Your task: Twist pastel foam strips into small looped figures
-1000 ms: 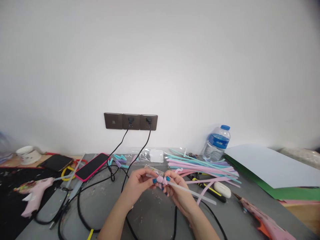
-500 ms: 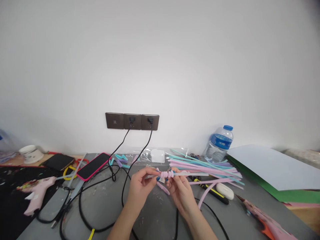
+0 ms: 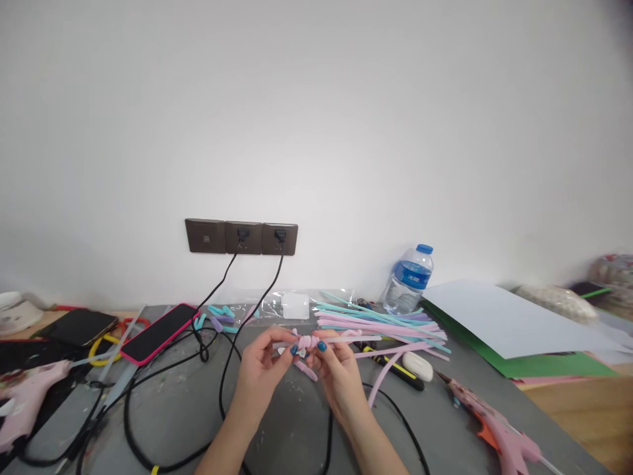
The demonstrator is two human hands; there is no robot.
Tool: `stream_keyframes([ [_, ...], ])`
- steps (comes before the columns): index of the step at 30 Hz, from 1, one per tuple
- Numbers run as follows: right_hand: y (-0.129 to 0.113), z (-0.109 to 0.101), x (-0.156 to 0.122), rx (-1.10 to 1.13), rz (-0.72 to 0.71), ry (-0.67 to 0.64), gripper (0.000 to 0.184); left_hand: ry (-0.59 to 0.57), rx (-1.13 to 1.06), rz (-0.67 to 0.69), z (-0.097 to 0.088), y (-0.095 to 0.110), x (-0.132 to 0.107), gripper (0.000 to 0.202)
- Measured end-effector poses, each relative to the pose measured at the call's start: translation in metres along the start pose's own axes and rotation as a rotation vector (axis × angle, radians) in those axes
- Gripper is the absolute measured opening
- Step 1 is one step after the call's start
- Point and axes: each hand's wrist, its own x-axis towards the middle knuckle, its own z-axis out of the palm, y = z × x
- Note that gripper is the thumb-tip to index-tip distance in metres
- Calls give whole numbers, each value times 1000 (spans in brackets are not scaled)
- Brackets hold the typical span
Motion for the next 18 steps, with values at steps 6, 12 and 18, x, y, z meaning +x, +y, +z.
stream_keyframes([
  [6, 2, -2, 3, -33, 10, -21, 26, 1, 59, 33, 4, -4, 0, 12],
  [12, 3, 2, -2, -3, 96, -85, 28, 22, 83, 107, 9, -5, -5, 10],
  [18, 0, 5, -5, 63, 185, -118, 27, 0, 163, 166, 11, -1, -10, 4],
])
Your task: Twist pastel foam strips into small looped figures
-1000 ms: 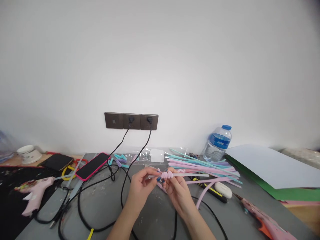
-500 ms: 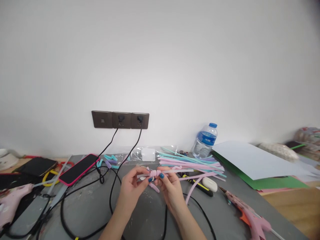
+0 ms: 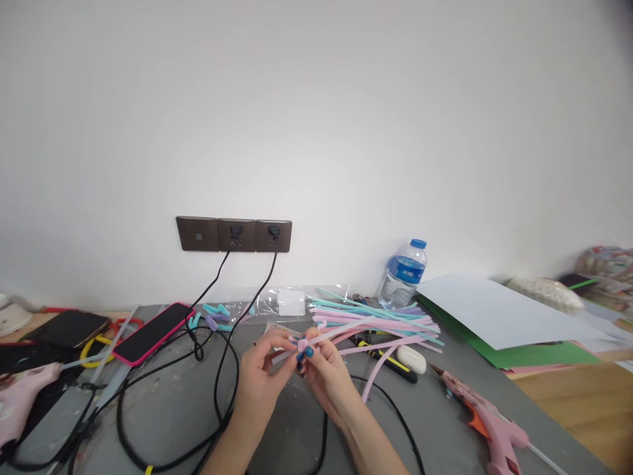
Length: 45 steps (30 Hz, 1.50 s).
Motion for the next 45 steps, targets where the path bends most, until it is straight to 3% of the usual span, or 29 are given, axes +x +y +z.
stream_keyframes([
  [5, 1, -3, 2, -79, -4, 3, 27, -86, -5, -14, -1, 1, -2, 7],
  [8, 3, -5, 4, -200, -50, 36, 30, -80, 14, -23, -1, 0, -3, 8],
  [15, -19, 0, -9, -809, -407, 85, 25, 118, -71, -158, -8, -1, 4, 13],
  [18, -47, 2, -17, -1069, -515, 20, 14, 58, -72, -192, -13, 4, 8, 16],
  [22, -94, 8, -15, -1200, -410, -213, 7, -230, -110, -290, -18, 14, 9, 16],
  [24, -115, 13, -10, -1209, -270, -322, 10, -368, -136, -341, -21, 19, 7, 17],
  [28, -136, 16, 1, -1131, 10, -514, 14, -477, -215, -348, -27, 24, 4, 20],
  [32, -122, 5, 4, -984, 93, -481, 13, -437, -297, -336, -28, 23, 2, 22],
  [35, -95, -4, -2, -850, 102, -371, 21, -419, -373, -346, -24, 22, 2, 22],
  [38, -65, -6, -14, -750, 219, -316, 34, -402, -441, -324, -20, 19, 2, 22],
  [42, -41, 3, -30, -801, 308, -303, 41, -284, -406, -265, -17, 14, 3, 19],
  [45, -38, 12, -38, -922, 192, -277, 37, -187, -286, -179, -17, 12, 7, 15],
])
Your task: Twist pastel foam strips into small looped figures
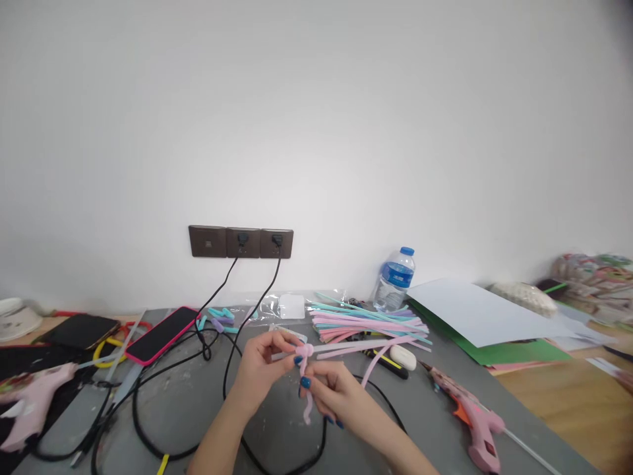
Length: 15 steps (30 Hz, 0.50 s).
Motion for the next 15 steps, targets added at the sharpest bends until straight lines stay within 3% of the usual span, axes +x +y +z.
stream_keyframes([
  [4, -14, -1, -13, -247, -95, 172, 26, 63, 107, 109, -2, -2, 3, 10],
  [8, -27, -7, -28, -469, -122, 288, 17, 77, 154, 118, -3, -7, 4, 8],
  [12, -34, -18, -35, -621, -291, 448, 19, 12, 180, 86, -3, -8, 2, 8],
  [15, -40, -36, -31, -597, -332, 473, 16, -127, 173, 7, -3, -4, -1, 9],
])
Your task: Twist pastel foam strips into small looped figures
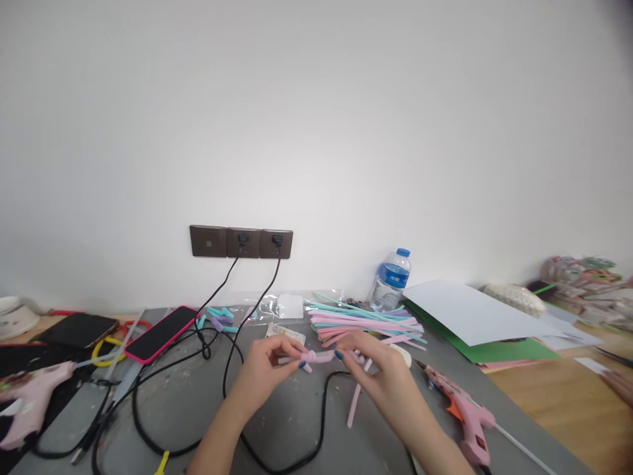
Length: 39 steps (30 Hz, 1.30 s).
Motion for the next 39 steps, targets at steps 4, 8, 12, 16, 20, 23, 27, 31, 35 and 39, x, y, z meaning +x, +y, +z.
stream_keyframes([
  [4, 11, -19, 23, 189, 86, -234, 16, -240, -96, -106, -1, 8, -6, 11],
  [8, 21, -14, 33, 436, 131, -457, 17, -314, -202, -130, 3, 10, -10, 17],
  [12, 30, 14, 21, 662, 216, -488, 22, -257, -296, -110, 10, 9, -9, 19],
  [16, 33, 48, -1, 765, 267, -329, 32, -50, -340, -79, 12, 4, -5, 21],
  [20, 33, 71, -16, 667, 230, -128, 31, 214, -330, -46, 11, -4, 1, 19],
  [23, 30, 76, -17, 476, 86, 134, 23, 365, -309, -46, 10, -9, 4, 19],
  [27, 24, 70, -13, 111, -160, 337, 13, 423, -253, -43, 10, -12, 5, 19],
  [31, 20, 56, -4, -38, -342, 245, 18, 401, -184, -37, 9, -9, 5, 19],
  [35, 18, 42, 7, 37, -342, 110, 17, 352, -133, -56, 7, -4, 5, 19],
  [39, 21, 39, 15, 142, -240, 157, 11, 279, -139, -60, 7, -2, 6, 17],
])
